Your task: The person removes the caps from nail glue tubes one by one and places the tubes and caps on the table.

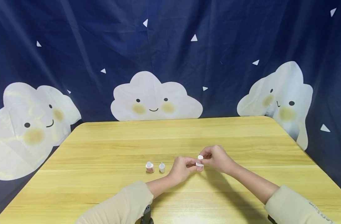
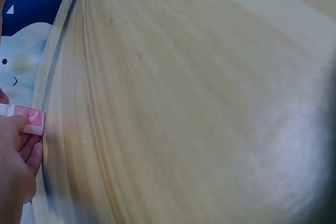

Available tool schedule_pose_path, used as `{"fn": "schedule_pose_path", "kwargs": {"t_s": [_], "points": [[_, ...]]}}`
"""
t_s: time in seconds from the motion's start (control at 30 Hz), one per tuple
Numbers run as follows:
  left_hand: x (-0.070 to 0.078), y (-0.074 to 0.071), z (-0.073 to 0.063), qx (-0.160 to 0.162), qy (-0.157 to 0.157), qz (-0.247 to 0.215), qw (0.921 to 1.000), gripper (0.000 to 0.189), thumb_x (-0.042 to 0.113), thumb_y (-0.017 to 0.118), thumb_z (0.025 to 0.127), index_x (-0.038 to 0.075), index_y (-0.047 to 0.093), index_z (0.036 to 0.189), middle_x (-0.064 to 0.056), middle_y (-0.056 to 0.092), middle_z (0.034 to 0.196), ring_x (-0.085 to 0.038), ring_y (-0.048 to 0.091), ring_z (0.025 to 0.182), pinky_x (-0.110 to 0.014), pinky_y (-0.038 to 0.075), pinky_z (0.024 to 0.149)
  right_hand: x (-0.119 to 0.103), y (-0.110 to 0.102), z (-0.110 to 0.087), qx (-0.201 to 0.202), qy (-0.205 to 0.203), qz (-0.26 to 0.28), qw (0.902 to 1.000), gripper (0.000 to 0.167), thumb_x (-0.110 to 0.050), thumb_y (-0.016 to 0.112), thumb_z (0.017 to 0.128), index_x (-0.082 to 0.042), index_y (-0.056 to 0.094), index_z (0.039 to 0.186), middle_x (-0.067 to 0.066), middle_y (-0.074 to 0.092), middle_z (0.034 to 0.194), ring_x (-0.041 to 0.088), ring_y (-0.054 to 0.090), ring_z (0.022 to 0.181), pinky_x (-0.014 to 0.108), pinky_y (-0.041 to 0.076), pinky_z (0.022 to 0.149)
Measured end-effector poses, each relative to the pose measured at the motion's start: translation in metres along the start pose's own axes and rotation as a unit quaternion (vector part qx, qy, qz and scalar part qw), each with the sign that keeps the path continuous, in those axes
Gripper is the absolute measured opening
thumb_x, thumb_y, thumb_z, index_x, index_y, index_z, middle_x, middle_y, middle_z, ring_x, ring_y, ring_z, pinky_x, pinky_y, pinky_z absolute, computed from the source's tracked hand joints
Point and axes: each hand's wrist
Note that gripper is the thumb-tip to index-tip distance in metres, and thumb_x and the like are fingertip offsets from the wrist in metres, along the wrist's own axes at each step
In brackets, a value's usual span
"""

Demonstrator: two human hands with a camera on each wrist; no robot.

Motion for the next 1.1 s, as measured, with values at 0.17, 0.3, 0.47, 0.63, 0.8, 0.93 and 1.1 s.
{"fn": "schedule_pose_path", "kwargs": {"t_s": [0.17,0.3,0.47,0.63,0.8,0.93,1.1], "points": [[0.0009,-0.0008,-0.0002,0.000,0.001,0.006,1.0000,0.019,0.008,0.071,0.078,0.000,0.071,0.096,-0.012,0.072,0.093,-0.007,0.070,0.078,-0.007,0.052,0.067,-0.0007,-0.0024,0.0009,-0.015,-0.009,0.000,0.9998,0.005,-0.001,0.072,0.076,-0.001,0.069,0.080,0.001,0.068,0.071,-0.004,0.055,0.064,0.019,0.053,0.059],[0.0009,-0.0011,-0.0003,0.000,-0.001,0.008,1.0000,0.020,0.007,0.072,0.078,0.000,0.071,0.096,-0.012,0.072,0.093,-0.008,0.070,0.078,-0.007,0.052,0.067,-0.0008,-0.0039,0.0013,-0.025,-0.019,0.003,0.9995,0.006,0.000,0.070,0.077,0.001,0.069,0.083,0.003,0.069,0.073,-0.004,0.055,0.065,0.020,0.054,0.060],[0.0015,-0.0012,-0.0002,0.000,-0.005,0.011,0.9999,0.020,0.007,0.072,0.078,0.000,0.071,0.096,-0.012,0.072,0.093,-0.008,0.070,0.078,-0.007,0.052,0.066,-0.0018,-0.0055,0.0016,-0.040,-0.020,0.006,0.9990,0.010,0.002,0.068,0.077,0.004,0.069,0.088,0.006,0.070,0.078,-0.004,0.055,0.068,0.021,0.055,0.064],[0.0011,-0.0012,-0.0007,0.000,0.007,0.011,0.9999,0.020,0.006,0.072,0.078,-0.001,0.071,0.096,-0.013,0.072,0.093,-0.010,0.070,0.078,-0.007,0.052,0.067,-0.0042,-0.0056,0.0018,-0.041,-0.023,0.011,0.9988,0.014,0.001,0.070,0.077,0.006,0.068,0.090,0.009,0.071,0.082,-0.001,0.059,0.072,0.028,0.057,0.068],[-0.0006,-0.0008,-0.0011,0.000,0.024,-0.007,0.9997,0.018,0.002,0.072,0.077,-0.005,0.070,0.094,-0.016,0.072,0.090,-0.008,0.070,0.075,-0.008,0.053,0.065,-0.0027,-0.0044,0.0015,-0.028,-0.021,0.004,0.9994,0.016,-0.003,0.072,0.076,0.006,0.069,0.090,0.009,0.071,0.082,-0.001,0.059,0.071,0.029,0.057,0.067],[-0.0006,-0.0006,-0.0008,-0.003,0.017,-0.012,0.9998,0.018,0.003,0.071,0.078,-0.005,0.071,0.094,-0.015,0.072,0.090,-0.009,0.070,0.075,-0.008,0.053,0.065,-0.0016,-0.0019,0.0005,-0.007,-0.011,-0.012,0.9998,0.015,-0.006,0.074,0.075,0.003,0.070,0.086,0.006,0.071,0.079,-0.003,0.058,0.069,0.027,0.056,0.064],[0.0009,-0.0006,-0.0007,-0.004,-0.001,0.002,1.0000,0.018,0.005,0.071,0.079,-0.002,0.071,0.095,-0.012,0.073,0.090,-0.010,0.071,0.076,-0.008,0.052,0.065,-0.0016,0.0013,0.0003,0.010,-0.005,-0.013,0.9999,0.010,-0.006,0.075,0.073,-0.001,0.070,0.080,0.002,0.069,0.072,-0.005,0.055,0.064,0.022,0.054,0.059]]}}
Point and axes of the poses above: each hand's wrist, its own z-axis towards the middle knuckle, its own y-axis out of the palm, x = y × z
